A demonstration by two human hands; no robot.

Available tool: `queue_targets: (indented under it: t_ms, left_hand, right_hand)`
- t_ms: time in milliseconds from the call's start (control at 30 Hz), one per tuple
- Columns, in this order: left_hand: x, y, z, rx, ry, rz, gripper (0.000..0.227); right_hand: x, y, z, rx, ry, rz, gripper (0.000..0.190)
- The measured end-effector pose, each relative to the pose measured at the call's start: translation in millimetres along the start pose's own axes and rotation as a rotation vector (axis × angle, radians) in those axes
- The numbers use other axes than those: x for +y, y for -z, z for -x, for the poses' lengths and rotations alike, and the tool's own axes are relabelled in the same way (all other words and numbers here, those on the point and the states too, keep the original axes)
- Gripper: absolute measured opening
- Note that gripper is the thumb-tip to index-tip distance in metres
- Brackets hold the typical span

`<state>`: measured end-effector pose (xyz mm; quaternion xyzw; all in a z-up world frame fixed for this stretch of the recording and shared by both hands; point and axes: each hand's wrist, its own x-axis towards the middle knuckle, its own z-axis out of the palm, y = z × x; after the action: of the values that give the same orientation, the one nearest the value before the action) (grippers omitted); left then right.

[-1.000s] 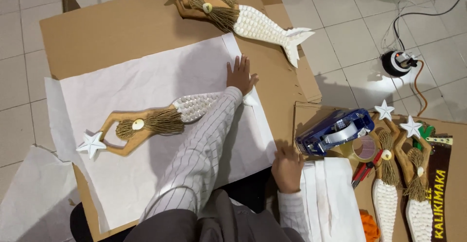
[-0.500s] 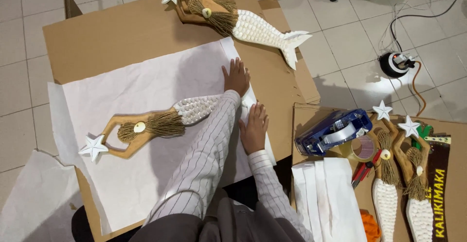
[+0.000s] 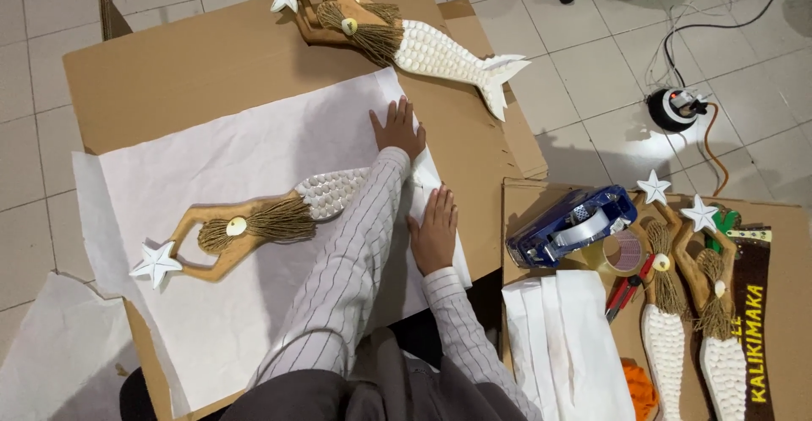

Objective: Wrapping a wooden mermaid-shaped decoration in white protective paper on a cardboard surface.

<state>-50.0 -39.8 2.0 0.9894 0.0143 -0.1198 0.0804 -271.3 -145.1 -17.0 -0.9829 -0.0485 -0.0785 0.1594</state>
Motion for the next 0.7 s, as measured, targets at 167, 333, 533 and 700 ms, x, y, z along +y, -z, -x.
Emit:
queue_targets:
  t_ms: [167, 333, 533, 700]
  left_hand:
    - [-4.9, -11.1, -28.3, -0.002, 0.004, -0.038, 0.069]
    - [-10.0, -5.3, -33.2, 0.02, 0.0, -0.04, 0.069]
    - [-19.9, -19.5, -58.0, 0.221, -0.069, 0.043, 0.067]
    - [-19.0, -2.4, -61.0, 0.153, -0.054, 0.025, 0.075]
  right_hand:
    - [7.0, 15.9, 22.5, -0.037, -0.002, -0.039, 0.079]
    - [16.4, 43.4, 73.8, -0.075, -0.024, -0.007, 0.077]
    - [24.4, 69.1, 117.8, -0.103, 0.002, -0.062, 0.078]
    - [30.4, 67.6, 122.6, -0.135, -0.009, -0.059, 0.076]
